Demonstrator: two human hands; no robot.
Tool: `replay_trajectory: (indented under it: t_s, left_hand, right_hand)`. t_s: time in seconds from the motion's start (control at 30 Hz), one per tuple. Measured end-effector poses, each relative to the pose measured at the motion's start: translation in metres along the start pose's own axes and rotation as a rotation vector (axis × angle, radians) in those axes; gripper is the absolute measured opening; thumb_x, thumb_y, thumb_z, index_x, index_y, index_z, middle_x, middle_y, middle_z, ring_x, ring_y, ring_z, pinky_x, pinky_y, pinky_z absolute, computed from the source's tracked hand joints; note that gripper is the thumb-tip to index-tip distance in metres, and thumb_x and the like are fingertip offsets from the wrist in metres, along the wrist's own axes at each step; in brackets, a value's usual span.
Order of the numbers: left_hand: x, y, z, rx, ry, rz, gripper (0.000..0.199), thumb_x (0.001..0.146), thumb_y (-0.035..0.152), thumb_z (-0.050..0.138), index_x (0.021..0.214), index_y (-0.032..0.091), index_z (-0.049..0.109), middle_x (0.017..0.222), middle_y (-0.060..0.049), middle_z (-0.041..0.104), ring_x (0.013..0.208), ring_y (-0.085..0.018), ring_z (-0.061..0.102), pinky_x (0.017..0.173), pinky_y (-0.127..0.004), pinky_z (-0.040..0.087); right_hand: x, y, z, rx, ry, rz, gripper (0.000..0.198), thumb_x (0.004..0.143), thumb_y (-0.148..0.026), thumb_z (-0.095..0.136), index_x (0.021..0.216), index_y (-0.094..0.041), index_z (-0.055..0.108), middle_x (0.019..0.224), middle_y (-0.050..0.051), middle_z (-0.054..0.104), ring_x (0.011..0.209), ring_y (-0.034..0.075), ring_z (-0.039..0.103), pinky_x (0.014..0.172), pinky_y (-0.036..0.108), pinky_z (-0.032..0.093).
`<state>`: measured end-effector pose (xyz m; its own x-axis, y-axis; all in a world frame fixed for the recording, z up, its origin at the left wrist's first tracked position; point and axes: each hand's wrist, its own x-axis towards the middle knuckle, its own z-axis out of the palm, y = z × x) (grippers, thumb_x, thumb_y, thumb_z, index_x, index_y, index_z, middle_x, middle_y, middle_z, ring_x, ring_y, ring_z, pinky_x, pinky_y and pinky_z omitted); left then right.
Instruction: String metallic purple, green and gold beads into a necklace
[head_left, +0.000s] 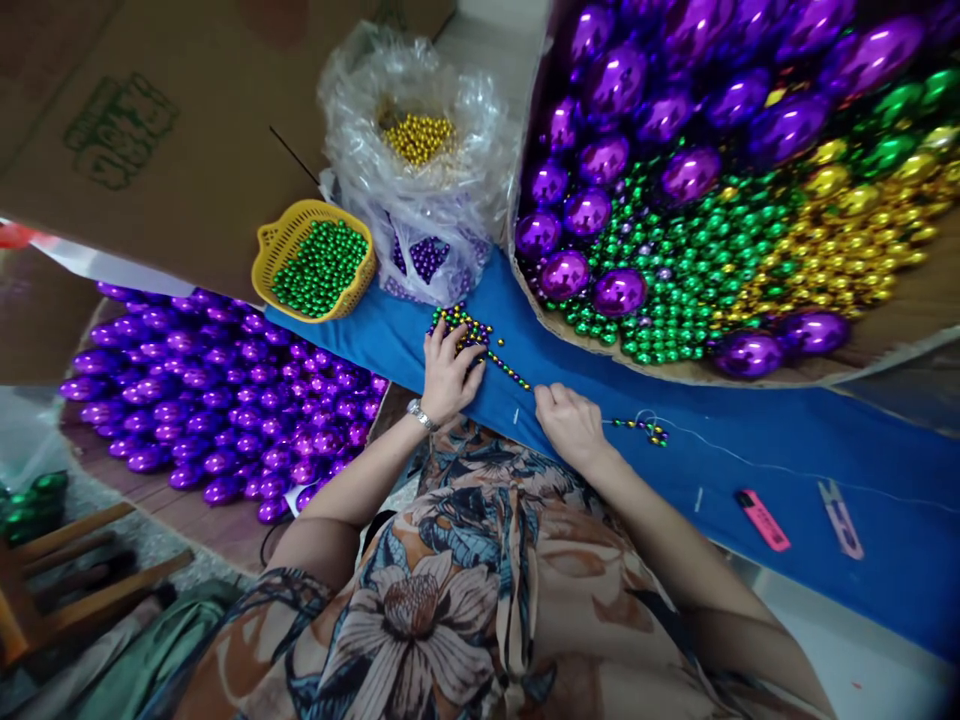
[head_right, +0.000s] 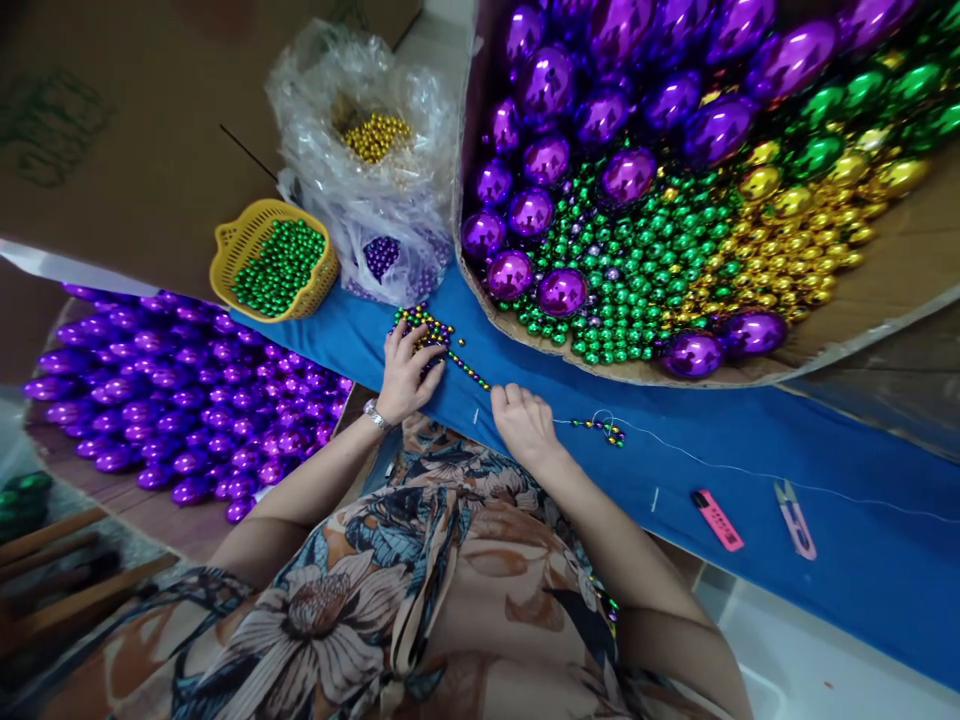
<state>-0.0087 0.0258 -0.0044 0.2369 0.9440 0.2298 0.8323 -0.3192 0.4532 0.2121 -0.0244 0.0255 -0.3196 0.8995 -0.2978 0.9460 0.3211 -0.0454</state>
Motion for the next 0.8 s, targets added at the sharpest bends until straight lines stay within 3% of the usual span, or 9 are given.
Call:
replay_trajectory:
  t_s: [0.27, 0.43, 0.57, 0.8]
  left_hand:
    - [0.001, 0.001, -0.004, -0.008, 0.046, 0.02, 0.029, 0.092, 0.037, 0.053, 0.113, 0.022, 0.066, 0.137, -0.01, 0.054, 0.142, -0.035, 0.029, 0.114, -0.06, 0.025]
    - [0.009, -0.003, -0.012, -0.066, 0.081, 0.003, 0.029, 0.095, 0.036, 0.048, 0.114, 0.021, 0.065, 0.133, -0.011, 0.056, 0.142, -0.031, 0.032, 0.116, -0.055, 0.03]
    - [0.016, -0.007, -0.018, -0.111, 0.047, 0.019, 0.026, 0.095, 0.039, 0.048, 0.105, 0.021, 0.065, 0.131, -0.01, 0.058, 0.14, -0.027, 0.037, 0.118, -0.053, 0.028]
    - [0.019, -0.013, -0.027, -0.192, -0.075, 0.069, 0.026, 0.095, 0.042, 0.047, 0.089, 0.021, 0.061, 0.134, -0.01, 0.058, 0.141, -0.026, 0.038, 0.118, -0.053, 0.03]
  right_hand:
    - [0.007, -0.004, -0.001, 0.097, -0.054, 0.072, 0.03, 0.102, -0.027, 0.031, 0.108, -0.018, 0.059, 0.101, 0.009, 0.063, 0.084, 0.017, 0.059, 0.06, 0.025, 0.027]
    - [0.001, 0.005, 0.001, 0.197, 0.037, 0.033, 0.03, 0.101, -0.032, 0.034, 0.107, -0.02, 0.061, 0.103, 0.008, 0.065, 0.09, 0.016, 0.061, 0.06, 0.025, 0.029]
    - [-0.003, 0.012, 0.002, 0.229, 0.093, 0.002, 0.029, 0.101, -0.031, 0.036, 0.107, -0.02, 0.062, 0.102, 0.007, 0.066, 0.091, 0.016, 0.062, 0.06, 0.025, 0.03]
    - [-0.007, 0.023, -0.012, 0.265, 0.06, -0.058, 0.028, 0.1, -0.03, 0.036, 0.108, -0.019, 0.061, 0.101, 0.006, 0.065, 0.09, 0.015, 0.061, 0.063, 0.024, 0.034]
